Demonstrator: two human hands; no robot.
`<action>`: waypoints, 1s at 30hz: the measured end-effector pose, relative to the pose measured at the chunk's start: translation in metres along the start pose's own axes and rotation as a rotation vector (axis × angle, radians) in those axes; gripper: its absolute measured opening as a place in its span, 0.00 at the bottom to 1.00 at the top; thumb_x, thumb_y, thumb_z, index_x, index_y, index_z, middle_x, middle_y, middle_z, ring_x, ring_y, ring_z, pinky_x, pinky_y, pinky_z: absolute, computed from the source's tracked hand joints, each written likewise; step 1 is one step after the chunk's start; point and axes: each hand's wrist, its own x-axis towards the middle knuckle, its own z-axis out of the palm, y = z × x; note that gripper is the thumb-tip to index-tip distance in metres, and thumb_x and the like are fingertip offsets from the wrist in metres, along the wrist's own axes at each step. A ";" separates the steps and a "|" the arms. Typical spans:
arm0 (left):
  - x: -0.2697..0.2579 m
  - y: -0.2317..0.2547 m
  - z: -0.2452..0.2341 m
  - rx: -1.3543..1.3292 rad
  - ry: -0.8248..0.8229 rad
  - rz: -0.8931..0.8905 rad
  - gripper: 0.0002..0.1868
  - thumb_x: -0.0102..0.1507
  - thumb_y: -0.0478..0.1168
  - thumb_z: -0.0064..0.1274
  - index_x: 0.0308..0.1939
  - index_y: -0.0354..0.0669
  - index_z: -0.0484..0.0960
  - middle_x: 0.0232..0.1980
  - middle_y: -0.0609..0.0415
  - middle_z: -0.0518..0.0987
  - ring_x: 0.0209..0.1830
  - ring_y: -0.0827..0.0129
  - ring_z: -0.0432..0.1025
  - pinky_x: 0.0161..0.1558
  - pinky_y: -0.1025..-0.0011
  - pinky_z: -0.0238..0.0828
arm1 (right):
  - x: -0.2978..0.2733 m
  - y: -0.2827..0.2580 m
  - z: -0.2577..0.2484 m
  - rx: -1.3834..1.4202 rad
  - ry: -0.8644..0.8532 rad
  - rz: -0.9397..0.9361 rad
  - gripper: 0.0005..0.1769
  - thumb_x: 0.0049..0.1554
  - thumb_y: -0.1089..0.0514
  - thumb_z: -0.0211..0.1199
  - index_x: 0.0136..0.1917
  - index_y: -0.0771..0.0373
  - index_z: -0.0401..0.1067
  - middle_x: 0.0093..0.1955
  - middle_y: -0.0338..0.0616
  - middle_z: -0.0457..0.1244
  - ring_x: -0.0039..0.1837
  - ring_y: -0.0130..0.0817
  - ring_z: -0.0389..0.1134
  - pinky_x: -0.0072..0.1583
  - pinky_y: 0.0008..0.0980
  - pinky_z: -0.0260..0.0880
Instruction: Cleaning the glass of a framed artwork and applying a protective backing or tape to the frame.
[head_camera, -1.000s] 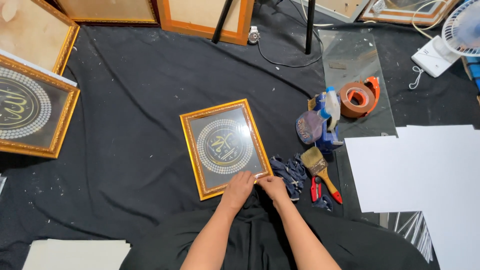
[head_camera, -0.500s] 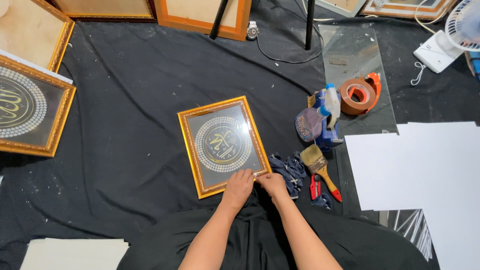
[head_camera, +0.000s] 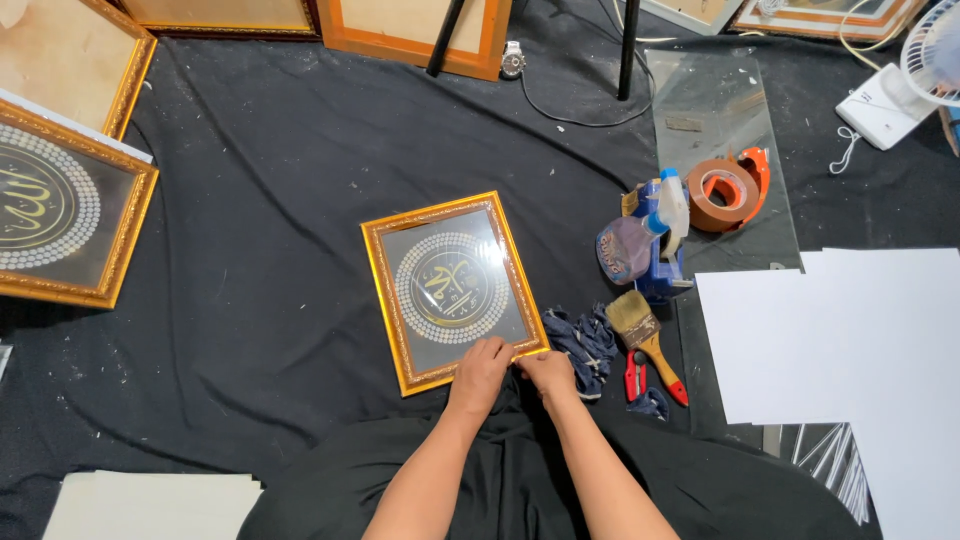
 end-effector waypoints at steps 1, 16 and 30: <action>0.001 0.000 -0.001 0.000 0.001 0.000 0.08 0.68 0.41 0.51 0.37 0.46 0.70 0.38 0.59 0.66 0.38 0.62 0.69 0.39 0.70 0.66 | -0.001 -0.002 -0.001 0.000 0.000 0.000 0.16 0.41 0.41 0.71 0.39 0.50 0.85 0.32 0.35 0.72 0.48 0.38 0.75 0.45 0.36 0.76; 0.009 0.005 -0.025 -0.095 -0.169 -0.064 0.12 0.67 0.34 0.53 0.36 0.51 0.65 0.39 0.60 0.64 0.38 0.64 0.64 0.33 0.67 0.66 | -0.029 -0.020 -0.011 -0.063 -0.008 -0.012 0.19 0.45 0.40 0.69 0.42 0.53 0.85 0.35 0.36 0.73 0.52 0.42 0.76 0.51 0.37 0.76; 0.003 -0.003 -0.012 0.018 -0.103 0.023 0.10 0.65 0.36 0.53 0.40 0.56 0.67 0.39 0.62 0.64 0.40 0.69 0.64 0.36 0.74 0.67 | -0.046 -0.036 -0.011 -0.306 0.008 -0.015 0.16 0.56 0.41 0.58 0.47 0.47 0.84 0.47 0.38 0.74 0.61 0.50 0.73 0.58 0.44 0.75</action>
